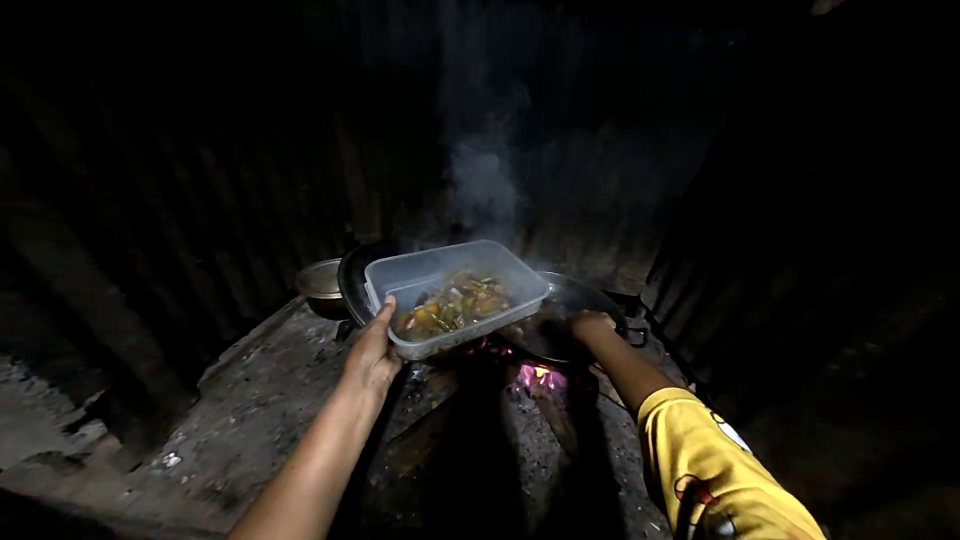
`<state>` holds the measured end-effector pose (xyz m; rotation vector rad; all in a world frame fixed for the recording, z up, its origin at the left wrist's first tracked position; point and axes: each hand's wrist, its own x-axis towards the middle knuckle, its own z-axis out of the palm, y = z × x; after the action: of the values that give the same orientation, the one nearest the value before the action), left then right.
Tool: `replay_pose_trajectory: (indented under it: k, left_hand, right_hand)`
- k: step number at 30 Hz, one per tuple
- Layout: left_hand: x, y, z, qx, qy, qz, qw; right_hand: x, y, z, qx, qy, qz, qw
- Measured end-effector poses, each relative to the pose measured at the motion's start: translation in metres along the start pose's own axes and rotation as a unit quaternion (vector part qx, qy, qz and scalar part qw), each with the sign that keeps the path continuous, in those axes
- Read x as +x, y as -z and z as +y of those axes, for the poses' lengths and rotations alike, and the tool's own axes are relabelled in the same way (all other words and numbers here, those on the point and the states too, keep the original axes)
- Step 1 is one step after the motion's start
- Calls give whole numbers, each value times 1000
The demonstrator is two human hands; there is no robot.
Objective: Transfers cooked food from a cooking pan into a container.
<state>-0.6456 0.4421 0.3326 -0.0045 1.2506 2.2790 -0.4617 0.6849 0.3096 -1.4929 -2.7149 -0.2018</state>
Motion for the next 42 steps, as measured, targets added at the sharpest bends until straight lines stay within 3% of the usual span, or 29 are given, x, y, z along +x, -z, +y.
replay_pose_trajectory:
  k: [1,3,7,16,19,24,26,28,30,32,36,39,42]
  left_hand:
    - [-1,0,1,-1,1,5,1000]
    - [-2,2,3,-5,7,3,1000]
    - [2,6,3,-7,9,0,1000]
    - [11,5,-9,11,18,-6,1000]
    - [13,1,-16,13,16,-11,1000]
    - [13,-8,-29,44,7,-19,999]
    - [16,-9,-37,50,9,-34,998]
    - [20,-11,-45,53,16,-46,997]
    - [20,-15,-50,53,36,-51,997]
    - [18,-20,-55,50,55,-52,996]
    - [14,-26,-65,31,63,-74,995]
    - [8,-29,-69,49,60,-100,992]
    - [1,-30,-69,87,61,-114,988]
  right_hand:
    - [-3,38,-3,-8,11,-173,985]
    - [-3,51,-2,28,14,-233,972]
    - [29,19,19,95,-5,-213,972]
    - [45,49,60,62,-9,-212,975]
    - [82,33,93,79,-35,-167,982]
    - [115,51,137,127,-47,-97,986]
    - [100,83,139,110,-42,-71,990]
    - [57,140,119,65,-41,-121,990]
    - [40,169,111,65,-51,-117,990]
    - [39,177,114,94,-41,-81,991]
    - [2,200,87,117,-9,-98,988]
    - [-8,195,70,35,49,-99,993]
    - [-45,194,38,-62,52,-69,994]
